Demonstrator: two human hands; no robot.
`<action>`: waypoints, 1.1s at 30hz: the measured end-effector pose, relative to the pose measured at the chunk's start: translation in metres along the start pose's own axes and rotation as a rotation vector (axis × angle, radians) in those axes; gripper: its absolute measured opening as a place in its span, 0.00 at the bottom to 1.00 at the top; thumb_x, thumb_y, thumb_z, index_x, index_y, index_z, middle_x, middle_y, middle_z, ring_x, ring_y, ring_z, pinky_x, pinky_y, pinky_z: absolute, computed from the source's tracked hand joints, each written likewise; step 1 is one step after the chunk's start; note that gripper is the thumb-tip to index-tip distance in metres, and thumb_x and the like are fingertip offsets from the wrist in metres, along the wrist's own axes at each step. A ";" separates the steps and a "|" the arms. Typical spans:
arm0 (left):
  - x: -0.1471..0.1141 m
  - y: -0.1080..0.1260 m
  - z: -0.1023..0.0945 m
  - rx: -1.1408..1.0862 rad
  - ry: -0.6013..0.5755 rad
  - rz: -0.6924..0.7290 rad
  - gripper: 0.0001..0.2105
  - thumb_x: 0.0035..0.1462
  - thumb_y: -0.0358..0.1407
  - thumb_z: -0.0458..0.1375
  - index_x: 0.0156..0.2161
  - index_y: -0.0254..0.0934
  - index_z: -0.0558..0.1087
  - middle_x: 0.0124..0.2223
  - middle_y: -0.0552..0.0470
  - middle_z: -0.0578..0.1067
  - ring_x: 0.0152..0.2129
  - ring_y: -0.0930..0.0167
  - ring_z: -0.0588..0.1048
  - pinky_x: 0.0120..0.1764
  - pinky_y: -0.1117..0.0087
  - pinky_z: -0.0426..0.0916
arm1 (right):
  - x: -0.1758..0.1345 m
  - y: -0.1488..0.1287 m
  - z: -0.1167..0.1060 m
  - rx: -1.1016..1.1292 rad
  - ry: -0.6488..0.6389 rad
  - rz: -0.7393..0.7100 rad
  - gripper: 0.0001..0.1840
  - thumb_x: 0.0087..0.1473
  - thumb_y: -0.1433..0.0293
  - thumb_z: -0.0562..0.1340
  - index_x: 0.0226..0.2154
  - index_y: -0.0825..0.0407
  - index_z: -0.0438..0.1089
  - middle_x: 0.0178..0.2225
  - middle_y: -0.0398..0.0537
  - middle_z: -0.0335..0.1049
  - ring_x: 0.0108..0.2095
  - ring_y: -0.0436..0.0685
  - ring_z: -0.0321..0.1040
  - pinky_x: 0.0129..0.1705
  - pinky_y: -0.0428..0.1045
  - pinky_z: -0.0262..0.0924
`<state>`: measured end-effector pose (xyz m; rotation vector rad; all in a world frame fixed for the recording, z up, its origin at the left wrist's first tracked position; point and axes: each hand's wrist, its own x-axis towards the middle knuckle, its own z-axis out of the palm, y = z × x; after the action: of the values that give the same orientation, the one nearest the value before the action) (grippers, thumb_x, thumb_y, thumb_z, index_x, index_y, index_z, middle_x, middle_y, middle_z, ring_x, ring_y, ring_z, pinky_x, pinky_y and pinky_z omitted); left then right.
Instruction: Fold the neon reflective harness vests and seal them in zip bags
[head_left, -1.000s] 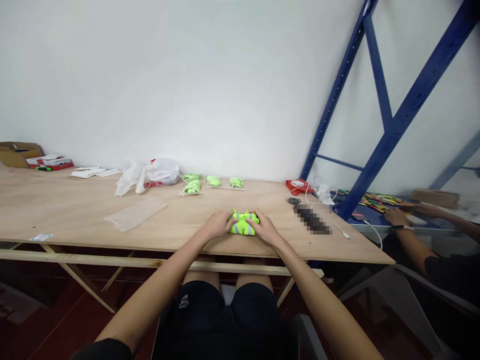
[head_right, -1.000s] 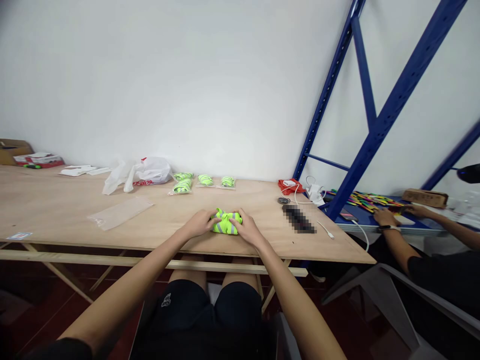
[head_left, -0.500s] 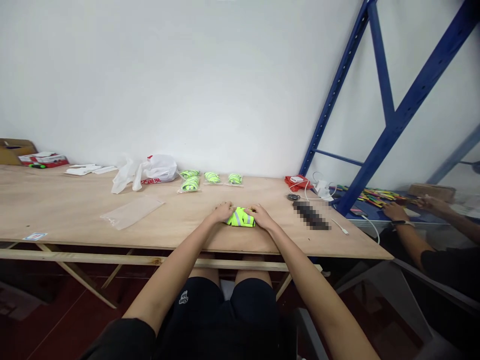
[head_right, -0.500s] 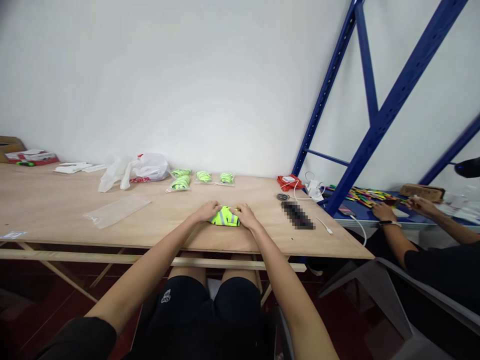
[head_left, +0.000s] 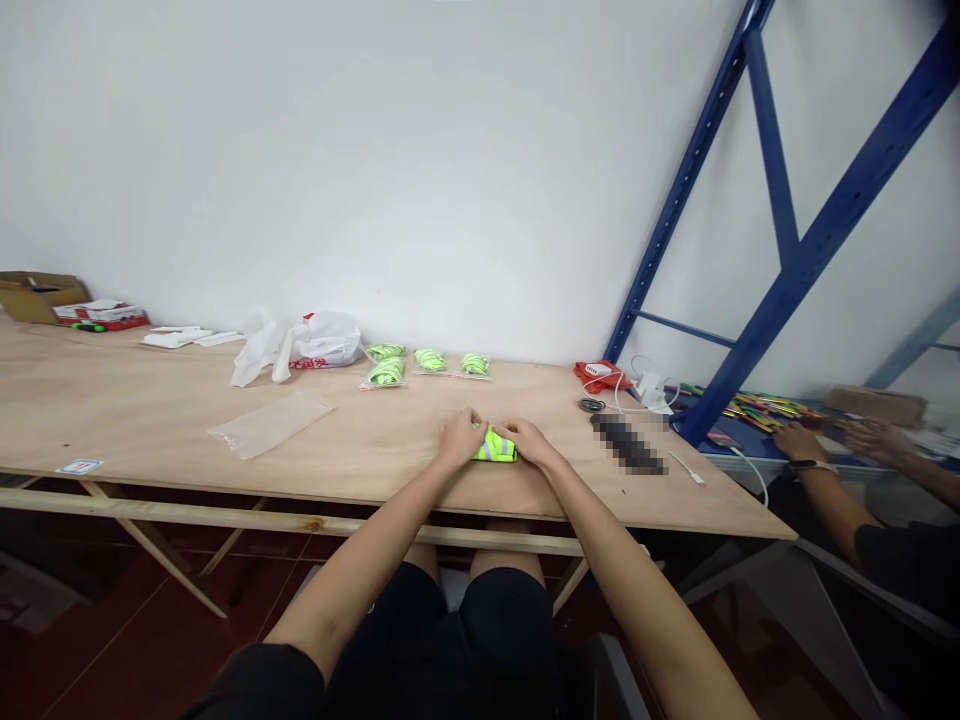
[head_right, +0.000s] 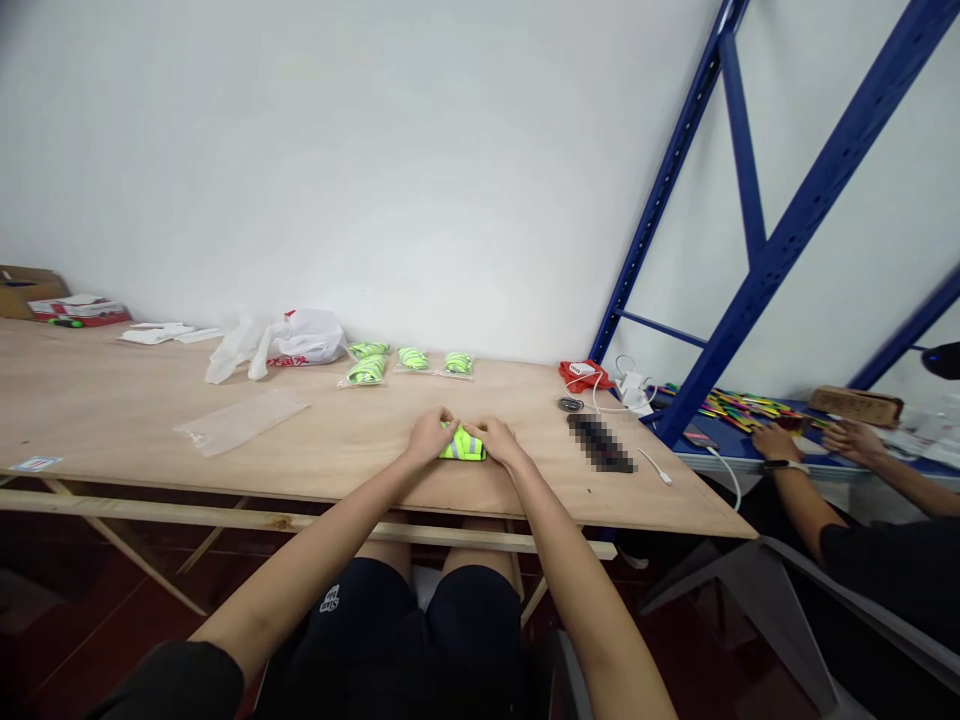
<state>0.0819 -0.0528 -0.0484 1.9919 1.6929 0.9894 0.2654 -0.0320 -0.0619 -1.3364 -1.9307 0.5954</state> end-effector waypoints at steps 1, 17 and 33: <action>-0.001 0.001 -0.001 -0.001 0.009 0.007 0.09 0.61 0.40 0.57 0.41 0.37 0.74 0.45 0.43 0.79 0.44 0.61 0.76 0.47 0.63 0.65 | 0.002 0.000 0.001 0.035 -0.012 0.019 0.23 0.50 0.48 0.64 0.25 0.52 0.72 0.26 0.45 0.74 0.32 0.57 0.71 0.34 0.49 0.64; 0.001 -0.001 0.002 -0.086 0.034 0.143 0.09 0.60 0.36 0.57 0.36 0.36 0.80 0.40 0.43 0.81 0.42 0.60 0.77 0.50 0.59 0.64 | -0.021 -0.025 0.014 0.135 -0.029 -0.035 0.42 0.44 0.52 0.71 0.57 0.51 0.62 0.56 0.55 0.68 0.57 0.63 0.65 0.58 0.58 0.59; -0.001 -0.006 -0.008 -0.305 0.056 0.307 0.14 0.51 0.30 0.60 0.44 0.39 0.66 0.37 0.55 0.72 0.34 0.70 0.73 0.41 0.69 0.69 | -0.034 -0.038 0.015 -0.181 -0.046 -0.252 0.49 0.41 0.57 0.74 0.63 0.45 0.61 0.60 0.52 0.67 0.56 0.67 0.65 0.57 0.61 0.59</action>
<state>0.0722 -0.0540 -0.0473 2.0644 1.1923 1.3276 0.2385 -0.0768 -0.0543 -1.1687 -2.1905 0.3363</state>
